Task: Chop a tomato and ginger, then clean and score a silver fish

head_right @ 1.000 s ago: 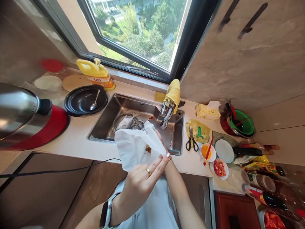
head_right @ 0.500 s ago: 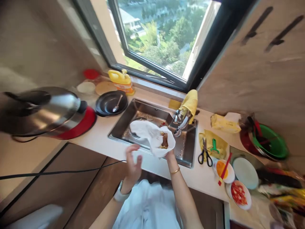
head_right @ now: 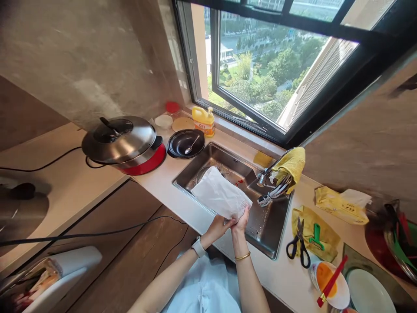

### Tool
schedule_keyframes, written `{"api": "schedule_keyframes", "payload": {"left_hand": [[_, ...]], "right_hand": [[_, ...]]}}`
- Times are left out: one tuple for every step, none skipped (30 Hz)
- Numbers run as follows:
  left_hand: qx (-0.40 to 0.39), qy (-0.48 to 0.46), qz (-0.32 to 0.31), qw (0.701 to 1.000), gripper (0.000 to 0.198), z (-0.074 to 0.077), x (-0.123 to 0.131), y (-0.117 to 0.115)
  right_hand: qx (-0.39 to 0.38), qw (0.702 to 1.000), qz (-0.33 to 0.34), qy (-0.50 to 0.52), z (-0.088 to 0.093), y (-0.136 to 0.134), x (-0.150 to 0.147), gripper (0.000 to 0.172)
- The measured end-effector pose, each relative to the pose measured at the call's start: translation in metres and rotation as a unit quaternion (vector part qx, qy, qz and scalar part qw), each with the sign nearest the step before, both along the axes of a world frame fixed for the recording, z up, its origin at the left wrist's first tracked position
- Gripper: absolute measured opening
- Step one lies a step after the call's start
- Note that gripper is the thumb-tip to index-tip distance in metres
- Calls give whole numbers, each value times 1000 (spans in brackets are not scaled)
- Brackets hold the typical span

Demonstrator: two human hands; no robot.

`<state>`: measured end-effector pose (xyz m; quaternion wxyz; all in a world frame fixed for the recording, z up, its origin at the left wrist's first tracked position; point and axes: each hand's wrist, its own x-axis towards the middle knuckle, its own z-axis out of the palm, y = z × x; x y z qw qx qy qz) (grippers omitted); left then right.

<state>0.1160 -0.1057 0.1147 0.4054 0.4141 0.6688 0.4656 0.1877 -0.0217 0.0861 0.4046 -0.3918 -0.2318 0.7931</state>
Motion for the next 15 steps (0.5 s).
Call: {"api": "schedule_keyframes", "payload": {"left_hand": [[13,-15,9,1000,37,-3,-1,1],[24,-22,19,999,36,-5,-4,2],[32,-22,29,999,34,-7,-7,2],[36,-16,34,999,33,-8,-11,2],[39,-7,33,999,33,-8,-16,1],[44,5,24,999,32,-8,-22,0],[51,16,10,999,32,-8,-29,-3],[57,25,-7,998,33,-6,-37,-6],[62,33,-25,997,34,-4,-44,-9],[65,40,-37,996,34,-2,-51,-13],[70,45,-41,996,33,1,-57,-16],[77,43,-38,995,32,3,-62,-18],[82,29,-34,996,31,6,-65,-18],[85,0,-23,996,32,8,-67,-17],[88,-42,-7,995,35,9,-68,-15]], "right_hand": [[6,999,-44,-7,1,1,-1,42],[7,997,-79,-12,3,2,-1,39],[4,996,-93,-11,5,3,1,37],[-4,997,-83,-5,6,4,4,37],[-12,998,-63,1,7,5,9,38],[-21,999,-38,6,7,6,15,40],[-28,999,-11,11,7,5,22,43],[-33,999,17,16,5,3,30,45],[-37,998,45,22,4,1,38,45],[-43,996,66,29,2,-2,45,44],[-51,995,81,37,-1,-5,52,41],[-62,993,92,41,-3,-9,59,37],[-72,992,98,37,-5,-14,64,32],[-81,991,102,27,-6,-19,68,29],[-86,991,104,12,-7,-24,71,28]]}}
